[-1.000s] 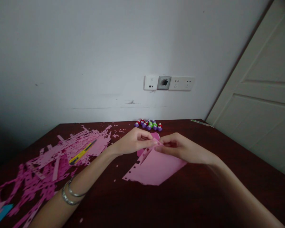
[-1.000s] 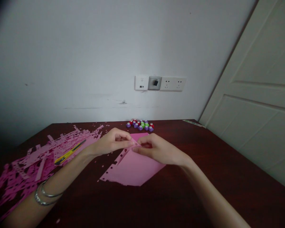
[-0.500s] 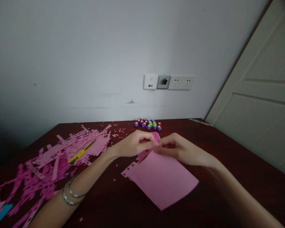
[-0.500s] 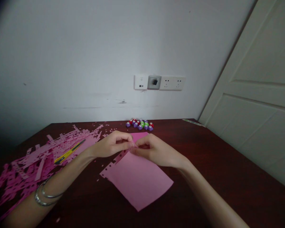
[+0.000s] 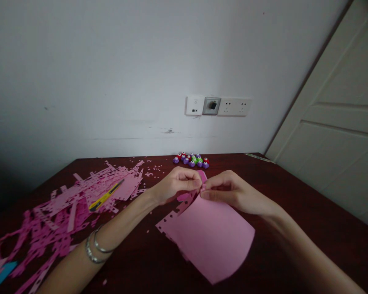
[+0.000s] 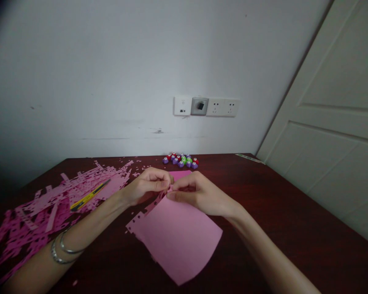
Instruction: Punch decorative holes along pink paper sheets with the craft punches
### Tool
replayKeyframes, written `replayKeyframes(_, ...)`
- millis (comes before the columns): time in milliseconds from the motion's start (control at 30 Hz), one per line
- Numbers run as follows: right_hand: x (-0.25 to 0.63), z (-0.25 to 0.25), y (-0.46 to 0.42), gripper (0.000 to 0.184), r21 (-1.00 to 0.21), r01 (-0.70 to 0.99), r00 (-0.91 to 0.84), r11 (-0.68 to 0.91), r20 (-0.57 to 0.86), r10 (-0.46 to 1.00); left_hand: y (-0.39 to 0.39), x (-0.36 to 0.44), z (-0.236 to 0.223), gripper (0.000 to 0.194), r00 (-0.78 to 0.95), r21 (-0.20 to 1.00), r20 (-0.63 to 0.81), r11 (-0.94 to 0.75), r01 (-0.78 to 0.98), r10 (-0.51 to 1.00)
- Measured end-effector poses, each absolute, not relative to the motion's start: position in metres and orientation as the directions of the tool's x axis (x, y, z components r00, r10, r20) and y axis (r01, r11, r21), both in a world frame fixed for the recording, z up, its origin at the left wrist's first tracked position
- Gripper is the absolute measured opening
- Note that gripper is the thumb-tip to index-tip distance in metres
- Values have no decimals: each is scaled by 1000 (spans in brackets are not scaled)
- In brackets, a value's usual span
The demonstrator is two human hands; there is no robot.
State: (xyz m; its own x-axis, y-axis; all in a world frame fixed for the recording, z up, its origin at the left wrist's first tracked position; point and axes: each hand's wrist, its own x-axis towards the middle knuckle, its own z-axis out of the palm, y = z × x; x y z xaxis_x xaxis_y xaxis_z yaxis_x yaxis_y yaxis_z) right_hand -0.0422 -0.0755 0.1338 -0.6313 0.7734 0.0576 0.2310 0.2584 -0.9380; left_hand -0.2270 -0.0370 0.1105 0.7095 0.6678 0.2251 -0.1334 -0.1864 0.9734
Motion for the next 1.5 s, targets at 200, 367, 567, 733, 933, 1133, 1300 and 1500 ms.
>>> replayKeyframes(200, -43, 134, -75, 31, -910, 248, -662, 333, 92, 744, -38, -228, 114, 22, 730, 980, 191, -166, -107, 656)
replayKeyframes(367, -44, 131, -71, 31, -932, 240, -657, 272, 51, 753, -36, -229, 116, 21, 704, 973, 207, -221, -73, 679)
replayKeyframes(567, -42, 129, -68, 33, -931, 254, -623, 262, 50, 780, -35, -230, 117, 20, 687, 974, 210, -210, -84, 695)
replayKeyframes(733, -38, 132, -68, 33, -908, 306, -596, 287, 52, 801, -33, -235, 119, 18, 680, 984, 175, -150, -97, 712)
replayKeyframes(933, -39, 134, -70, 34, -911, 318, -578, 261, 31, 815, -28, -239, 120, 20, 604, 989, 148, -98, -115, 783)
replayKeyframes(1133, -30, 137, -64, 35, -901, 349, -477, 256, 64, 876, -23, -250, 125, 40, 708, 991, 13, -103, 84, 706)
replayKeyframes(1300, -20, 140, -60, 35, -895, 373, -354, 244, 106, 929, -21, -263, 132, 25, 721, 900, 30, -332, 281, 692)
replayKeyframes(1500, -10, 145, -56, 29, -802, 504, -514, 321, 20, 857, -23, -262, 132, 23, 736, 897, 12, -332, 291, 677)
